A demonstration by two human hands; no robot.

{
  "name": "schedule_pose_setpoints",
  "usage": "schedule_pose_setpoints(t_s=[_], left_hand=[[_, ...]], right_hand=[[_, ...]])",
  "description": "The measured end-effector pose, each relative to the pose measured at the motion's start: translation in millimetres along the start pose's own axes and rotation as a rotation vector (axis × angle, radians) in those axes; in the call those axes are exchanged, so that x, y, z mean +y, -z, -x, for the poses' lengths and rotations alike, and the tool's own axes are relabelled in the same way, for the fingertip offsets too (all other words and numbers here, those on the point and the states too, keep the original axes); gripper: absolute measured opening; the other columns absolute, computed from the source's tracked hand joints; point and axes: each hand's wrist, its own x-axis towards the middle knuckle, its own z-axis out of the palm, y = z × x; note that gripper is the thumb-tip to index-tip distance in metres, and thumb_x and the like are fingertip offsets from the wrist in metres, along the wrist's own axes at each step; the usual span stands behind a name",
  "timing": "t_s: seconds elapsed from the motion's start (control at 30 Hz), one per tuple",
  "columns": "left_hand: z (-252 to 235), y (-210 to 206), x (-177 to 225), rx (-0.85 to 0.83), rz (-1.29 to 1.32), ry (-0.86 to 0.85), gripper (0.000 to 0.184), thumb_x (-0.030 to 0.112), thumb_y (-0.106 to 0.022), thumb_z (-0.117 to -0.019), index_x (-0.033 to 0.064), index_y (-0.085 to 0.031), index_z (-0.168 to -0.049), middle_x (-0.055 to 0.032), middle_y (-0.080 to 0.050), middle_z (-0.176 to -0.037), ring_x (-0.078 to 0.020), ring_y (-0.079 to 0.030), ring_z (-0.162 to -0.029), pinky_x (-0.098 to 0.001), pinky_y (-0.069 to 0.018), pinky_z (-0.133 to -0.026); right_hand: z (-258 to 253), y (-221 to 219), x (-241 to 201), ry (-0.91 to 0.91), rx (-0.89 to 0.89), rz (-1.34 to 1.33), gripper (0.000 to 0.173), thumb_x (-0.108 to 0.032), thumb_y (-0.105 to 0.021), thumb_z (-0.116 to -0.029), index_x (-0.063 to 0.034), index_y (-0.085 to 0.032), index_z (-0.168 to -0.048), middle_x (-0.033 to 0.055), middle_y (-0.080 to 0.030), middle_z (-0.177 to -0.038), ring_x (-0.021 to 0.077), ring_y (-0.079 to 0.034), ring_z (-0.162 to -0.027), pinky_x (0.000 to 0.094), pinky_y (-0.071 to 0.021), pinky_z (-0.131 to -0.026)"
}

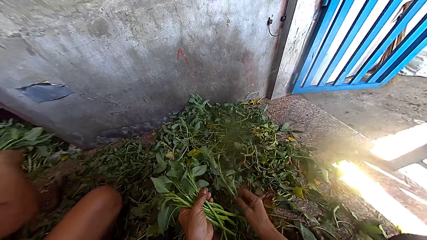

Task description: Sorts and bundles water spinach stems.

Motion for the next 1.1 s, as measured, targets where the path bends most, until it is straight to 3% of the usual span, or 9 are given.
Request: schedule_pose_setpoints(t_s=[0.23, 0.47, 0.6, 0.77, 0.83, 0.87, 0.97, 1.03, 1.1], left_hand=[[6.1, 7.4, 6.0, -0.229, 0.013, -0.005, 0.016, -0.016, -0.066, -0.0881, -0.0114, -0.063, -0.104, -0.0204, -0.072, -0.086, -0.0238, -0.07, -0.068, -0.0355, -0.0618, -0.062], [6.7, 22.3, 15.4, -0.445, -0.018, -0.083, 0.024, -0.016, -0.067, -0.0838, -0.0128, -0.062, -0.107, -0.0245, -0.072, -0.094, -0.0267, -0.072, -0.076, -0.0384, -0.0629, -0.068], [6.3, 27.1, 19.3, -0.498, -0.084, -0.082, 0.029, -0.02, -0.071, -0.0745, -0.0134, -0.062, -0.102, -0.024, -0.071, -0.089, -0.0257, -0.069, -0.068, -0.0359, -0.0609, -0.061], [7.7, 28.1, 20.4, -0.494, -0.14, -0.065, 0.027, -0.022, -0.07, -0.0727, -0.0134, -0.061, -0.096, -0.025, -0.071, -0.085, -0.0273, -0.069, -0.065, -0.0354, -0.0599, -0.057], [9.7, 27.4, 18.5, -0.518, -0.131, -0.066, 0.025, -0.021, -0.069, -0.0734, -0.0133, -0.061, -0.096, -0.0253, -0.071, -0.085, -0.0283, -0.07, -0.067, -0.0366, -0.0609, -0.06], [10.2, 26.8, 17.5, -0.526, -0.123, -0.063, 0.024, -0.021, -0.068, -0.0745, -0.0134, -0.061, -0.097, -0.0252, -0.071, -0.085, -0.0285, -0.07, -0.068, -0.037, -0.0613, -0.061], [9.9, 24.7, 16.0, -0.505, -0.085, -0.056, 0.025, -0.022, -0.066, -0.0771, -0.0142, -0.06, -0.1, -0.0259, -0.071, -0.086, -0.0287, -0.071, -0.068, -0.0363, -0.0616, -0.06], [9.5, 23.8, 15.0, -0.484, -0.061, -0.053, 0.024, -0.022, -0.065, -0.0781, -0.0145, -0.059, -0.101, -0.0259, -0.07, -0.086, -0.0289, -0.071, -0.068, -0.0366, -0.0617, -0.06], [9.9, 21.5, 12.9, -0.451, -0.047, -0.055, 0.024, -0.022, -0.064, -0.0784, -0.0143, -0.059, -0.1, -0.0257, -0.07, -0.085, -0.0287, -0.071, -0.068, -0.0364, -0.062, -0.061]], right_hand=[[43.1, -21.3, -24.8, 0.434, 0.096, 0.261, 0.014, -0.014, -0.067, -0.0961, -0.0035, -0.075, -0.101, 0.0081, -0.075, -0.099, 0.0161, -0.072, -0.097, 0.0343, -0.0602, -0.089], [46.0, -9.9, -31.3, 0.555, 0.006, 0.33, 0.015, -0.016, -0.064, -0.0982, -0.0072, -0.075, -0.104, 0.007, -0.074, -0.102, 0.0153, -0.07, -0.101, 0.0322, -0.0587, -0.091], [42.0, 0.6, -27.5, 0.629, -0.063, 0.391, 0.017, -0.018, -0.061, -0.0991, -0.009, -0.075, -0.105, 0.0064, -0.073, -0.1, 0.0173, -0.07, -0.1, 0.0336, -0.0581, -0.091], [42.0, 8.8, -43.4, 0.448, -0.188, 0.467, 0.022, -0.025, -0.063, -0.0958, -0.0068, -0.073, -0.103, 0.0092, -0.073, -0.098, 0.0216, -0.071, -0.095, 0.0411, -0.0587, -0.086], [39.8, 5.9, -55.7, 0.301, -0.271, 0.447, 0.033, -0.035, -0.064, -0.097, -0.0034, -0.071, -0.1, 0.0123, -0.07, -0.091, 0.025, -0.069, -0.086, 0.0462, -0.0569, -0.08], [38.0, 2.8, -59.8, 0.237, -0.292, 0.355, 0.036, -0.038, -0.065, -0.0969, -0.0024, -0.069, -0.098, 0.0108, -0.067, -0.085, 0.0225, -0.065, -0.078, 0.0439, -0.0551, -0.074], [34.8, -8.5, -71.0, 0.083, -0.238, -0.166, 0.018, -0.022, -0.071, -0.0947, -0.0054, -0.071, -0.101, -0.0001, -0.068, -0.078, 0.0075, -0.062, -0.066, 0.027, -0.0529, -0.062], [35.3, -14.1, -77.6, -0.037, -0.151, -0.461, 0.007, -0.009, -0.072, -0.0912, -0.0049, -0.07, -0.096, 0.003, -0.069, -0.082, 0.0093, -0.064, -0.072, 0.0269, -0.0534, -0.065], [35.5, -16.3, -77.9, -0.044, -0.126, -0.516, 0.007, -0.007, -0.071, -0.0919, -0.0038, -0.068, -0.097, 0.0051, -0.07, -0.085, 0.0115, -0.065, -0.074, 0.0284, -0.0549, -0.067]])
